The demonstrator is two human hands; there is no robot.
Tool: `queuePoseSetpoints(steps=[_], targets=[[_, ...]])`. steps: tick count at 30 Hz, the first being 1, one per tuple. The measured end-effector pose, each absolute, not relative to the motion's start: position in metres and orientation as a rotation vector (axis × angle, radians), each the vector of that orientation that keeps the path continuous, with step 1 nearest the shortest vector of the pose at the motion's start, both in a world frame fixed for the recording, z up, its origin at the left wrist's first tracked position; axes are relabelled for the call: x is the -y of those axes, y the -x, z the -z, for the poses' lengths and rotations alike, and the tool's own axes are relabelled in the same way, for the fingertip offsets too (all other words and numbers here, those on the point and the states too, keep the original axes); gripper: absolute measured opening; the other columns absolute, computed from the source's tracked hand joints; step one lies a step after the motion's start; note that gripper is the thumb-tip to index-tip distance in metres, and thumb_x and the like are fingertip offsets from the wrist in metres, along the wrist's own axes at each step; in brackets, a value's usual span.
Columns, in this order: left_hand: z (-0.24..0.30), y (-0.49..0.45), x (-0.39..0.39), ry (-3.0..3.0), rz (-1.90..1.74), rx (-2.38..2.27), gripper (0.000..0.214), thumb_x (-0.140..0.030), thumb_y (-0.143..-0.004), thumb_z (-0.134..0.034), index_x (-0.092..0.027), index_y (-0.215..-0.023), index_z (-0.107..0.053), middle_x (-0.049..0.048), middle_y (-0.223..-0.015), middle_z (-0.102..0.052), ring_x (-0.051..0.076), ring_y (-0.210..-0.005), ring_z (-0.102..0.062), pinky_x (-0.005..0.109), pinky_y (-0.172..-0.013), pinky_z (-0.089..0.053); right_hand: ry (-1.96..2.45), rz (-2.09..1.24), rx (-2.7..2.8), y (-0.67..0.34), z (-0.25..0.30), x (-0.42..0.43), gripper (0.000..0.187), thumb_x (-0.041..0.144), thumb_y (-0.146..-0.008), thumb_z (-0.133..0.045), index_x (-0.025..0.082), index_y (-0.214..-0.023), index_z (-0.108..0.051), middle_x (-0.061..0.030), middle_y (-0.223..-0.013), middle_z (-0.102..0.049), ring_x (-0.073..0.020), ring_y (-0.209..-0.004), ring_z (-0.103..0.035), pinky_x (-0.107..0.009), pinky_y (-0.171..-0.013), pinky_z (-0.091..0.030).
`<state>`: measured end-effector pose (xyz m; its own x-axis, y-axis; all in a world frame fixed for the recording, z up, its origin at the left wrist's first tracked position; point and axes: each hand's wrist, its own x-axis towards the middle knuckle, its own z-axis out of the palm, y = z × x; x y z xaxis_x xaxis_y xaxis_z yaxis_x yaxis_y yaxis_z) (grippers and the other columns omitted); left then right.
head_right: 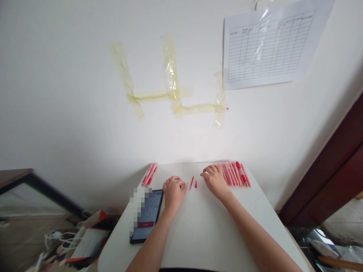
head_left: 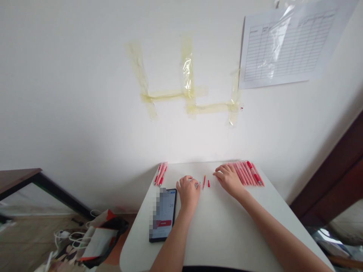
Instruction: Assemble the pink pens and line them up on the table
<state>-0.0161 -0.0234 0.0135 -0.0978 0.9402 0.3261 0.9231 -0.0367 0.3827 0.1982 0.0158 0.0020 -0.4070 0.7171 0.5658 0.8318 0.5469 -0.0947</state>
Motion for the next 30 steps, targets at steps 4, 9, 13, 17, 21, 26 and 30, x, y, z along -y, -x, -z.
queuePoseSetpoints(steps=[4,9,13,17,21,26,30], targets=[[-0.012,0.015,0.022,-2.085,-0.765,-2.141,0.008,-0.031,-0.083,-0.070,-0.027,-0.085,-0.078,0.0055,-0.120,-0.064,0.026,-0.121,-0.050,0.052,-0.115,-0.029,1.223,0.235,2.291,-0.189,-0.009,-0.023,0.028,0.014,-0.096,-0.053,0.027,-0.106,-0.076,-0.0088,-0.114,-0.070,-0.0272,-0.112,-0.053,-0.045,-0.100,-0.038],[-0.009,0.015,0.019,-2.069,-0.743,-2.156,0.009,-0.029,-0.084,-0.069,-0.028,-0.085,-0.078,0.0056,-0.120,-0.063,0.026,-0.121,-0.049,0.056,-0.116,-0.027,1.140,0.194,2.459,-0.176,-0.016,-0.040,0.032,0.012,-0.094,-0.055,0.031,-0.105,-0.077,-0.0062,-0.123,-0.068,-0.0274,-0.120,-0.050,-0.045,-0.102,-0.038],[-0.007,0.015,0.018,-2.102,-0.759,-2.158,0.010,-0.027,-0.085,-0.068,-0.029,-0.084,-0.078,0.0045,-0.118,-0.064,0.026,-0.121,-0.049,0.057,-0.116,-0.028,1.139,0.150,2.517,-0.169,-0.012,-0.057,0.033,0.011,-0.092,-0.057,0.033,-0.103,-0.079,-0.0045,-0.124,-0.068,-0.0268,-0.121,-0.050,-0.046,-0.103,-0.039],[-0.008,0.015,0.018,-2.098,-0.761,-2.169,0.013,-0.026,-0.086,-0.066,-0.027,-0.081,-0.077,0.0043,-0.118,-0.065,0.026,-0.120,-0.051,0.058,-0.116,-0.027,1.116,0.121,2.561,-0.168,-0.008,-0.067,0.029,0.013,-0.091,-0.060,0.033,-0.098,-0.080,-0.0044,-0.125,-0.068,-0.0270,-0.122,-0.050,-0.046,-0.103,-0.039],[-0.009,0.015,0.018,-2.076,-0.812,-2.174,0.013,-0.025,-0.086,-0.065,-0.027,-0.084,-0.077,0.0043,-0.119,-0.066,0.025,-0.121,-0.052,0.057,-0.116,-0.029,1.084,0.112,2.561,-0.171,-0.006,-0.070,0.025,0.018,-0.092,-0.061,0.032,-0.094,-0.081,-0.0046,-0.123,-0.069,-0.0274,-0.124,-0.048,-0.047,-0.104,-0.039],[-0.010,0.015,0.018,-2.023,-0.861,-2.179,0.012,-0.025,-0.086,-0.065,-0.027,-0.087,-0.077,0.0042,-0.120,-0.065,0.024,-0.120,-0.054,0.053,-0.115,-0.032,1.033,0.209,2.537,-0.176,-0.004,-0.068,0.024,0.015,-0.092,-0.060,0.030,-0.090,-0.079,-0.0037,-0.124,-0.068,-0.0264,-0.126,-0.047,-0.051,-0.113,-0.030],[-0.013,0.016,0.019,-1.995,-0.866,-2.213,0.014,-0.023,-0.087,-0.063,-0.026,-0.089,-0.077,0.0050,-0.120,-0.065,0.025,-0.121,-0.053,0.052,-0.114,-0.032,1.096,0.314,2.474,-0.180,-0.003,-0.064,0.024,0.011,-0.091,-0.058,0.027,-0.091,-0.077,-0.0039,-0.127,-0.067,-0.0261,-0.128,-0.046,-0.057,-0.119,-0.020]])
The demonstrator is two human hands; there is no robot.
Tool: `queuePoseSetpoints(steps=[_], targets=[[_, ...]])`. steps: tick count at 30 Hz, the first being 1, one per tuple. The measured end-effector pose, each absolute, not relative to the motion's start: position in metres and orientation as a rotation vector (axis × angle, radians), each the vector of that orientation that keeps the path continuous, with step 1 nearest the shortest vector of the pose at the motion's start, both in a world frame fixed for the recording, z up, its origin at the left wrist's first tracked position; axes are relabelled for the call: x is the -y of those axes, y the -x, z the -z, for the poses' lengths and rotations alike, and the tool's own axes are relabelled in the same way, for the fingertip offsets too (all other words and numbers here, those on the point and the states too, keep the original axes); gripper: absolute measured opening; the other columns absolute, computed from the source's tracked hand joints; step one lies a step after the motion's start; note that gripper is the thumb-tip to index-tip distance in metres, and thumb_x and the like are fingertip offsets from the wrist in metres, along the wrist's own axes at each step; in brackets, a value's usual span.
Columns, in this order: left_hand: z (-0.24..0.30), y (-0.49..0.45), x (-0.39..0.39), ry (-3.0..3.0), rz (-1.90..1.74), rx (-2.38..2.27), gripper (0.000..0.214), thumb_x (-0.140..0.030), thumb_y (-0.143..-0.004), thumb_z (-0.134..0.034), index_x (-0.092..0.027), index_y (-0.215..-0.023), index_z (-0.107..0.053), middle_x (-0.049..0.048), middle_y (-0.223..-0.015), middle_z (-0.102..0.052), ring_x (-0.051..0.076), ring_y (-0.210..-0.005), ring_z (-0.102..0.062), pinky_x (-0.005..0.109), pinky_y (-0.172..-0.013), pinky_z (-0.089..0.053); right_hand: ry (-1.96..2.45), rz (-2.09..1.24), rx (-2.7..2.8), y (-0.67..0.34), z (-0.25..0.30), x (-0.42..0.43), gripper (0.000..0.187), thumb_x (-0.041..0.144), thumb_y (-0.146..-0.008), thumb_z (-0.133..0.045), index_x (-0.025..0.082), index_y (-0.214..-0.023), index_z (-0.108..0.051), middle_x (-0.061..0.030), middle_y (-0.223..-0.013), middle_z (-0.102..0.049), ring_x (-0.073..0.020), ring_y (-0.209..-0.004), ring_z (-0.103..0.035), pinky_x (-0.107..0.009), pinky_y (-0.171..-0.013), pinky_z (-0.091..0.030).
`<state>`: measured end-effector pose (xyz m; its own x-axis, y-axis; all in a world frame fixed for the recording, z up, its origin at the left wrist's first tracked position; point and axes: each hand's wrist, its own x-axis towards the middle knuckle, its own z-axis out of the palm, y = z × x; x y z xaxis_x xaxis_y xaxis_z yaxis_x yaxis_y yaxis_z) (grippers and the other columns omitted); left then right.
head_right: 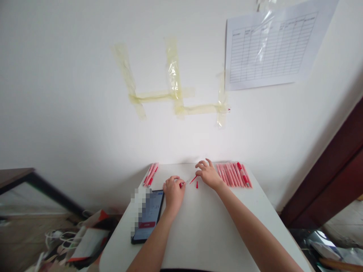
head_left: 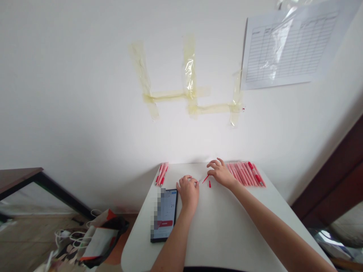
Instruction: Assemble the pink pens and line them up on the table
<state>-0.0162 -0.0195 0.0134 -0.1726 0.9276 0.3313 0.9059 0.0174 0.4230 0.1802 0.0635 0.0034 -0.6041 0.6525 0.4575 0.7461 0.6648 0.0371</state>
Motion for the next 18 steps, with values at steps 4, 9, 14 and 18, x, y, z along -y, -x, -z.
queuePoseSetpoints(steps=[4,9,14,18], targets=[[-0.016,0.017,0.020,-1.969,-0.864,-2.204,0.016,-0.022,-0.090,-0.060,-0.024,-0.093,-0.076,0.0059,-0.121,-0.065,0.024,-0.120,-0.054,0.047,-0.109,-0.036,1.240,0.309,2.336,-0.186,-0.007,-0.050,0.029,0.008,-0.093,-0.051,0.026,-0.095,-0.074,-0.0048,-0.115,-0.071,-0.0251,-0.123,-0.050,-0.062,-0.120,-0.014],[-0.012,0.017,0.018,-1.963,-0.885,-2.169,0.016,-0.020,-0.090,-0.059,-0.023,-0.093,-0.074,0.0058,-0.121,-0.065,0.024,-0.119,-0.054,0.044,-0.106,-0.039,1.364,0.272,2.195,-0.192,-0.013,-0.030,0.034,0.005,-0.092,-0.045,0.025,-0.095,-0.072,-0.0047,-0.100,-0.074,-0.0264,-0.117,-0.053,-0.068,-0.119,-0.007],[-0.009,0.018,0.016,-1.954,-0.945,-2.132,0.014,-0.018,-0.088,-0.061,-0.023,-0.092,-0.073,0.0055,-0.121,-0.065,0.024,-0.119,-0.055,0.043,-0.106,-0.040,1.394,0.277,2.141,-0.193,-0.012,-0.018,0.033,0.007,-0.093,-0.046,0.026,-0.096,-0.073,-0.0043,-0.099,-0.074,-0.0262,-0.113,-0.055,-0.067,-0.119,-0.005],[-0.008,0.018,0.015,-1.962,-0.991,-2.098,0.011,-0.018,-0.087,-0.063,-0.022,-0.091,-0.072,0.0054,-0.120,-0.064,0.024,-0.119,-0.054,0.044,-0.108,-0.039,1.374,0.272,2.150,-0.192,-0.011,-0.013,0.030,0.008,-0.092,-0.050,0.027,-0.095,-0.074,-0.0035,-0.099,-0.074,-0.0257,-0.113,-0.055,-0.067,-0.120,-0.002]])
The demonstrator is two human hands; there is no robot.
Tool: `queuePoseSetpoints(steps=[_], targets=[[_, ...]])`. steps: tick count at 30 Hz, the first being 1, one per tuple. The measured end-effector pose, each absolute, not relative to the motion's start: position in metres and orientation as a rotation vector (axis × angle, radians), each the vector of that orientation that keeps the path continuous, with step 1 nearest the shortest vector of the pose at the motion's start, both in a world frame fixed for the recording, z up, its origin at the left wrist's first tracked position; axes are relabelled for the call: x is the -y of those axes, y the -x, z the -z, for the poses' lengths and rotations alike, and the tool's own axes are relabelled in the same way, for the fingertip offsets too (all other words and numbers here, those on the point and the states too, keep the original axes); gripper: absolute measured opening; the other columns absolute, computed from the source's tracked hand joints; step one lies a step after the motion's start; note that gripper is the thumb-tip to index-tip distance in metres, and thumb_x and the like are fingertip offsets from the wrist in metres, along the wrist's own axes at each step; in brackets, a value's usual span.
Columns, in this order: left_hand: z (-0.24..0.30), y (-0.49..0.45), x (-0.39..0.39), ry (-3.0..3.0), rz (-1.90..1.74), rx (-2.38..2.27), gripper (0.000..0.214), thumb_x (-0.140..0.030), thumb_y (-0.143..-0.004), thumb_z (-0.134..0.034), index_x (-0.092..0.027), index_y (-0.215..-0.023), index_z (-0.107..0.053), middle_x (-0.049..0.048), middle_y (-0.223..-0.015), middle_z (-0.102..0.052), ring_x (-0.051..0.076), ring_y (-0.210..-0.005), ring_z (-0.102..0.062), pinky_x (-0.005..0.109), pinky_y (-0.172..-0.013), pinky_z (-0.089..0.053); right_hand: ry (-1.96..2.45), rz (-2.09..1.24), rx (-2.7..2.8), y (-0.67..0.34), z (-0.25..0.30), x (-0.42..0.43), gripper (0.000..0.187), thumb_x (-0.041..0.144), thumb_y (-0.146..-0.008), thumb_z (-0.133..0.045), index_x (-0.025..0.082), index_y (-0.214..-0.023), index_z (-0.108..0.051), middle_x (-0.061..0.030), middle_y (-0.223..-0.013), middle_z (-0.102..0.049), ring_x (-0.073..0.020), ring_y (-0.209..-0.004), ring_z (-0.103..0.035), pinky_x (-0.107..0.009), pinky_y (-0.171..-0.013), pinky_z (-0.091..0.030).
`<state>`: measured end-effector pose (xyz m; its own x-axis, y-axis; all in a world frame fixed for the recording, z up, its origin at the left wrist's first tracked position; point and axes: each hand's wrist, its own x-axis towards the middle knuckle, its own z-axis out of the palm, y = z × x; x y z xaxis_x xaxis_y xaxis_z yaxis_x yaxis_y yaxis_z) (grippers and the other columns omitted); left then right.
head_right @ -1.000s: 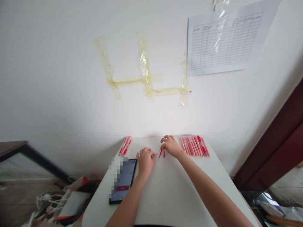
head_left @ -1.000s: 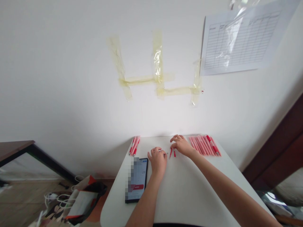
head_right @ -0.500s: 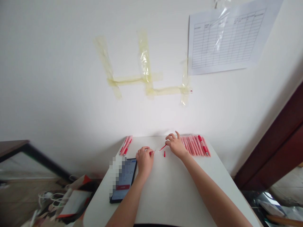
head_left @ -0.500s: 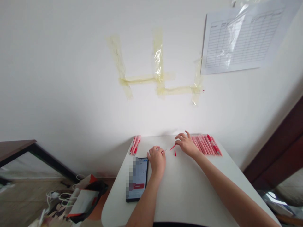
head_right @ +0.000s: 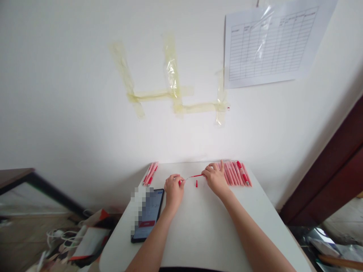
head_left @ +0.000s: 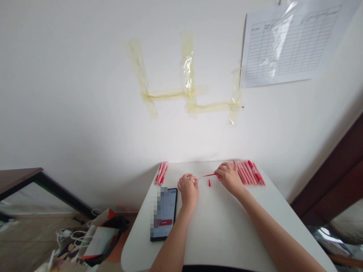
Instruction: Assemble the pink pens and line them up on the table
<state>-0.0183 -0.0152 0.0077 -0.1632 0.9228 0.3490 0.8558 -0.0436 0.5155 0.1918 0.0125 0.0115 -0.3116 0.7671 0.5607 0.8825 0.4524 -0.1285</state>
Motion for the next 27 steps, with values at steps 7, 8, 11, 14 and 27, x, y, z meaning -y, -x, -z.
queuePoseSetpoints(steps=[7,8,11,14,27], targets=[[-0.0089,0.0164,0.0156,-1.953,-1.015,-2.085,0.010,-0.017,-0.085,-0.064,-0.023,-0.089,-0.072,0.0053,-0.120,-0.064,0.025,-0.121,-0.054,0.046,-0.109,-0.038,1.356,0.270,2.139,-0.1904,-0.0142,-0.0091,0.030,0.008,-0.093,-0.051,0.027,-0.093,-0.074,-0.0029,-0.098,-0.075,-0.0248,-0.112,-0.056,-0.065,-0.120,-0.004],[-0.0091,0.0161,0.0156,-1.950,-1.018,-2.086,0.010,-0.017,-0.085,-0.065,-0.023,-0.089,-0.072,0.0054,-0.120,-0.064,0.025,-0.121,-0.054,0.047,-0.109,-0.038,1.353,0.266,2.140,-0.1901,-0.0142,-0.0091,0.030,0.009,-0.093,-0.050,0.027,-0.093,-0.074,-0.0031,-0.098,-0.075,-0.0248,-0.111,-0.056,-0.066,-0.120,-0.004],[-0.0093,0.0158,0.0153,-1.946,-1.026,-2.085,0.010,-0.017,-0.084,-0.065,-0.023,-0.089,-0.072,0.0056,-0.119,-0.064,0.025,-0.121,-0.054,0.047,-0.109,-0.038,1.346,0.261,2.139,-0.1890,-0.0131,-0.0096,0.029,0.011,-0.094,-0.050,0.027,-0.093,-0.074,-0.0034,-0.096,-0.075,-0.0250,-0.111,-0.056,-0.066,-0.119,-0.006],[-0.0091,0.0156,0.0150,-1.948,-1.022,-2.074,0.010,-0.017,-0.084,-0.066,-0.023,-0.090,-0.072,0.0058,-0.119,-0.065,0.025,-0.121,-0.054,0.048,-0.109,-0.038,1.329,0.267,2.144,-0.1876,-0.0109,-0.0107,0.027,0.014,-0.095,-0.051,0.028,-0.092,-0.074,-0.0029,-0.095,-0.074,-0.0250,-0.111,-0.056,-0.065,-0.120,-0.006],[-0.0037,0.0145,0.0145,-2.048,-1.099,-1.952,0.011,-0.015,-0.084,-0.066,-0.023,-0.089,-0.071,0.0049,-0.116,-0.064,0.023,-0.117,-0.056,0.048,-0.109,-0.038,1.298,0.310,2.158,-0.1841,-0.0055,-0.0124,0.020,0.020,-0.098,-0.055,0.028,-0.091,-0.073,-0.0030,-0.096,-0.073,-0.0242,-0.109,-0.056,-0.065,-0.119,-0.013]])
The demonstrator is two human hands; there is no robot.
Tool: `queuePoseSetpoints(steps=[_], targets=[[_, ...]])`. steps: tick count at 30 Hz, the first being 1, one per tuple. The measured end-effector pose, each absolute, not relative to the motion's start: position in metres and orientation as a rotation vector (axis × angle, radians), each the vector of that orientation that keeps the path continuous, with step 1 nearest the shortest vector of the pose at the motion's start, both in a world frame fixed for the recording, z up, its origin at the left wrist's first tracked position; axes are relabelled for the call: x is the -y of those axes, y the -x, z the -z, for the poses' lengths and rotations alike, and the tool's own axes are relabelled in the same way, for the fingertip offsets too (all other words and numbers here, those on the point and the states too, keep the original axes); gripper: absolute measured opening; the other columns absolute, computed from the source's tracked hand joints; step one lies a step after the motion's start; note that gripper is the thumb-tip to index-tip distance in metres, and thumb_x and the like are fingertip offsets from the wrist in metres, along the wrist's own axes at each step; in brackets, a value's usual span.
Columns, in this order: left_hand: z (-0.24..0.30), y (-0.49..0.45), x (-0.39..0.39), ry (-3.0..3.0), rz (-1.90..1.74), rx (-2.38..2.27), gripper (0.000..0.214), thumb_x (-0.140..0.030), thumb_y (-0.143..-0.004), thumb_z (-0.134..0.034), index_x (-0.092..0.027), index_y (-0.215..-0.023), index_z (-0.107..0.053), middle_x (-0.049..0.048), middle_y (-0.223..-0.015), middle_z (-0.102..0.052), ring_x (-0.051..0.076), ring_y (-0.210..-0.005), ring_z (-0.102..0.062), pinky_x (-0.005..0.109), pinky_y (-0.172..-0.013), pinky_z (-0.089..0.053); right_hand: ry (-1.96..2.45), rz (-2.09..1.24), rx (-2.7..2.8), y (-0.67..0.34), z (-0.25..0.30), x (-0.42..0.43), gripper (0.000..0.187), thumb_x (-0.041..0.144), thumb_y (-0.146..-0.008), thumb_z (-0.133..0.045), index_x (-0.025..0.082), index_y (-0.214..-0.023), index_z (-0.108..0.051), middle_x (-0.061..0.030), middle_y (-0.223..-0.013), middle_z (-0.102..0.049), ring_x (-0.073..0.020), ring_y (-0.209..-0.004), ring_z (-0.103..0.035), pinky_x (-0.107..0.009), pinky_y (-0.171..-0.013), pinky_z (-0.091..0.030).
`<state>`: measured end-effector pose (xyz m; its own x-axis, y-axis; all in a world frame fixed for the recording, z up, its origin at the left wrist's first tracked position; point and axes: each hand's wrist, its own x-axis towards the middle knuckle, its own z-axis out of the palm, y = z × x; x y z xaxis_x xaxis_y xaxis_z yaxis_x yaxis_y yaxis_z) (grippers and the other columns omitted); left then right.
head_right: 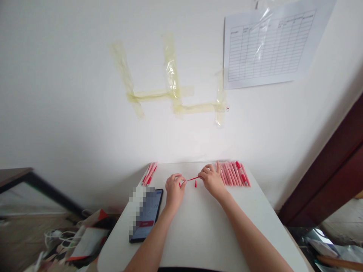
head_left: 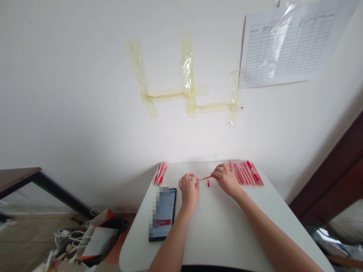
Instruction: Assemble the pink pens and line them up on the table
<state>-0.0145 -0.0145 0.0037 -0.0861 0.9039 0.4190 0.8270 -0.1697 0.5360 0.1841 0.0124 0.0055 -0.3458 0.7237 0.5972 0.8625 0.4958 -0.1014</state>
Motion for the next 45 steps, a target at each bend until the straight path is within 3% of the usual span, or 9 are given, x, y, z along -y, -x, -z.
queuePoseSetpoints(steps=[9,15,21,33,45], targets=[[-0.006,0.014,0.015,-2.034,-1.085,-1.954,0.014,-0.019,-0.086,-0.064,-0.025,-0.096,-0.072,0.0048,-0.118,-0.063,0.023,-0.119,-0.055,0.048,-0.110,-0.037,1.362,0.177,2.157,-0.186,-0.002,-0.014,0.021,0.018,-0.095,-0.055,0.027,-0.089,-0.074,-0.0061,-0.094,-0.070,-0.0267,-0.107,-0.056,-0.067,-0.113,-0.022],[-0.010,0.017,0.017,-2.064,-1.027,-2.182,0.024,-0.028,-0.089,-0.062,-0.025,-0.111,-0.071,0.0083,-0.121,-0.064,0.026,-0.121,-0.053,0.052,-0.112,-0.035,1.406,0.137,2.135,-0.188,-0.005,-0.013,0.021,0.020,-0.096,-0.054,0.027,-0.092,-0.074,-0.0057,-0.097,-0.070,-0.0262,-0.108,-0.055,-0.067,-0.115,-0.019],[-0.013,0.018,0.024,-2.073,-0.811,-2.495,0.024,-0.034,-0.088,-0.059,-0.018,-0.102,-0.073,0.0137,-0.127,-0.061,0.033,-0.126,-0.046,0.065,-0.114,-0.026,1.419,0.101,2.092,-0.196,-0.008,-0.014,0.024,0.018,-0.097,-0.050,0.025,-0.094,-0.073,-0.0060,-0.097,-0.070,-0.0261,-0.110,-0.054,-0.070,-0.114,-0.014],[-0.008,0.018,0.024,-2.090,-0.790,-2.477,0.023,-0.030,-0.090,-0.055,-0.022,-0.086,-0.077,0.0112,-0.123,-0.063,0.032,-0.125,-0.046,0.069,-0.114,-0.024,1.405,0.125,2.072,-0.201,-0.008,-0.016,0.029,0.015,-0.095,-0.047,0.026,-0.094,-0.073,-0.0049,-0.094,-0.070,-0.0259,-0.108,-0.053,-0.069,-0.115,-0.013],[-0.008,0.017,0.020,-2.017,-0.957,-2.300,0.013,-0.031,-0.089,-0.063,-0.026,-0.091,-0.076,0.0076,-0.123,-0.063,0.030,-0.123,-0.050,0.069,-0.113,-0.027,1.393,0.142,2.064,-0.203,-0.006,-0.018,0.028,0.017,-0.096,-0.047,0.026,-0.094,-0.074,-0.0052,-0.094,-0.069,-0.0256,-0.107,-0.054,-0.068,-0.115,-0.014]])
